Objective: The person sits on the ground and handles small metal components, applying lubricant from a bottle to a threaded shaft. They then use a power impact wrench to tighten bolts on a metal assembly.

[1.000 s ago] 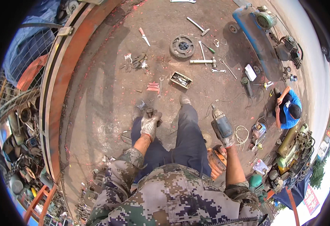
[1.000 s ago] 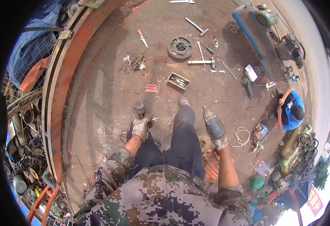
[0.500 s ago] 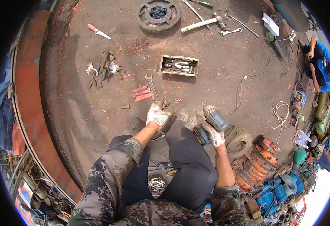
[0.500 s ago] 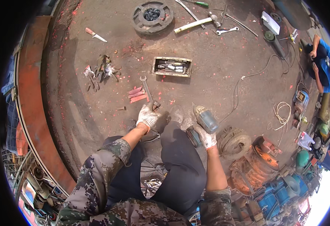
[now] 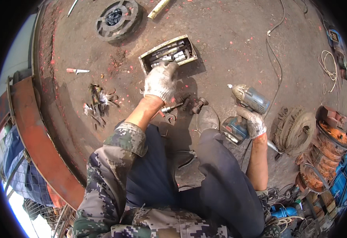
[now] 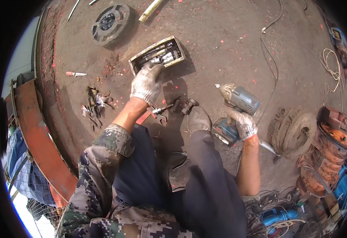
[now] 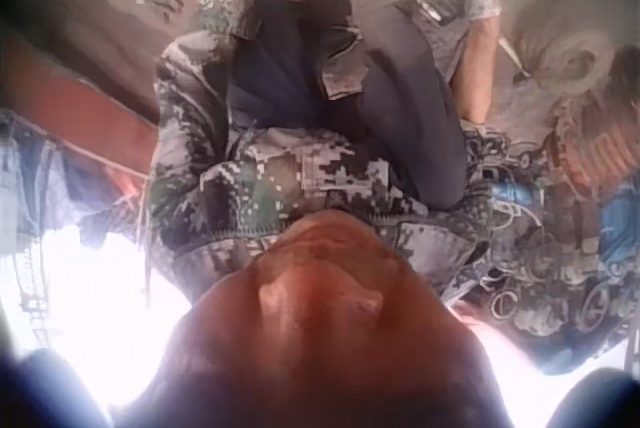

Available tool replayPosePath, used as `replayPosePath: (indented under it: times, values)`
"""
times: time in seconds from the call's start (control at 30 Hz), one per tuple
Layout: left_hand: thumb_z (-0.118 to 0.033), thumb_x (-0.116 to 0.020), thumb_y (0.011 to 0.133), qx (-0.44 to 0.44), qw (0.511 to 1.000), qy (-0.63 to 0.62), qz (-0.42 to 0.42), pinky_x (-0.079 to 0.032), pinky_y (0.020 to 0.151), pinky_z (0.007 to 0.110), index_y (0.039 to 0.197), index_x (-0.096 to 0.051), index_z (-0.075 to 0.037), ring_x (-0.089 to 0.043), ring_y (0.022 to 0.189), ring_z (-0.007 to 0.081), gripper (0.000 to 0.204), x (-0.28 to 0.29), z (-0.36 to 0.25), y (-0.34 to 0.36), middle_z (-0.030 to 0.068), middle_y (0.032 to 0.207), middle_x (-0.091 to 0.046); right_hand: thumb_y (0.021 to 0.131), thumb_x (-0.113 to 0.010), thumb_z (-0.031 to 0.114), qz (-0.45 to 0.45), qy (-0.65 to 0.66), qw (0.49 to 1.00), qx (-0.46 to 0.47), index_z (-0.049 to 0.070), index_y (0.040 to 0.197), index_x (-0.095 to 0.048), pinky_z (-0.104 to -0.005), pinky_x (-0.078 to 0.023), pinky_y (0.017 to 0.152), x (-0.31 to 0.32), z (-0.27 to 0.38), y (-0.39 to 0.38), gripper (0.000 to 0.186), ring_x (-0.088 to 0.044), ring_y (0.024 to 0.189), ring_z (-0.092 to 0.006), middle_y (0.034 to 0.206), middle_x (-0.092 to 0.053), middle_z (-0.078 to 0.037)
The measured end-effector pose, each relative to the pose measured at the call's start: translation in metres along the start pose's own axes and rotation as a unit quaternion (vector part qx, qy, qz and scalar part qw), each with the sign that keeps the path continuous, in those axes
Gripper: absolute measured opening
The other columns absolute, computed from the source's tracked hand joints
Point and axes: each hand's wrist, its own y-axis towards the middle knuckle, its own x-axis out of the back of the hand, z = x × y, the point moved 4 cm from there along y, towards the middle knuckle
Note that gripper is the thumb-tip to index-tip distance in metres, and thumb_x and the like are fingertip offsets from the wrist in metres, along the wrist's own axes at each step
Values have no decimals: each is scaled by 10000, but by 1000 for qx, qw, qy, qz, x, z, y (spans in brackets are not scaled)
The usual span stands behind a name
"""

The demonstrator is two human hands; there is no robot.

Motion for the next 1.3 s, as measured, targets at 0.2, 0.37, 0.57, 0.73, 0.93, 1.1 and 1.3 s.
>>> replayPosePath:
  times: [0.2,0.37,0.57,0.73,0.93,1.1,1.3]
  values:
    - [-70,-629,980,-52,996,32,59,-567,942,477,1329,-725,-140,-709,1115,404,369,6,46,54,213,1244,-720,904,-837,279,-6,21,1000,11,84,1043,-766,-274,-428,611,-9,-10,-8,251,-561,656,-95,725,-653,17]
    - [-152,-639,980,-19,999,11,48,-574,903,457,1210,-750,-72,-736,1071,382,268,2,45,57,219,1156,-758,895,-845,188,6,47,999,20,73,1094,-742,-281,-467,615,-11,-21,-19,252,-578,680,-83,780,-644,25]
    - [-166,-677,965,-26,997,70,34,-549,929,490,1085,-725,-36,-712,1068,424,183,8,46,51,245,1104,-741,936,-810,207,23,53,998,14,63,1245,-753,-282,-540,710,-5,-36,-17,346,-665,814,-106,1004,-739,-17]
    - [-213,-644,1043,9,997,-62,43,-539,973,449,1259,-693,-60,-707,1099,366,269,-4,66,45,212,1145,-735,982,-730,160,123,-8,956,265,77,1272,-770,-296,-573,843,-5,-28,-19,304,-690,978,-139,1242,-742,-58]
    - [-252,-610,1046,32,970,-51,236,-506,1043,400,1344,-713,-82,-677,1203,307,358,9,48,55,177,1282,-726,1039,-672,183,179,296,921,177,48,1463,-634,-358,-585,995,-22,-31,-18,446,-686,1170,-190,1418,-683,-122]
    - [-283,-600,1017,-3,973,-17,230,-480,1096,423,1347,-703,-49,-661,1261,359,418,16,43,49,216,1304,-723,1110,-564,183,214,18,946,242,13,1622,-399,-427,-515,1169,-28,-25,9,564,-562,1416,-286,1589,-524,-188]
    - [-349,-603,1037,36,958,-32,283,-472,1101,422,1359,-697,-66,-642,1291,362,439,14,52,51,216,1334,-708,965,-743,477,231,138,935,232,2,1629,-380,-471,-461,1215,-32,-10,-13,894,-524,1466,-351,1611,-498,-218]
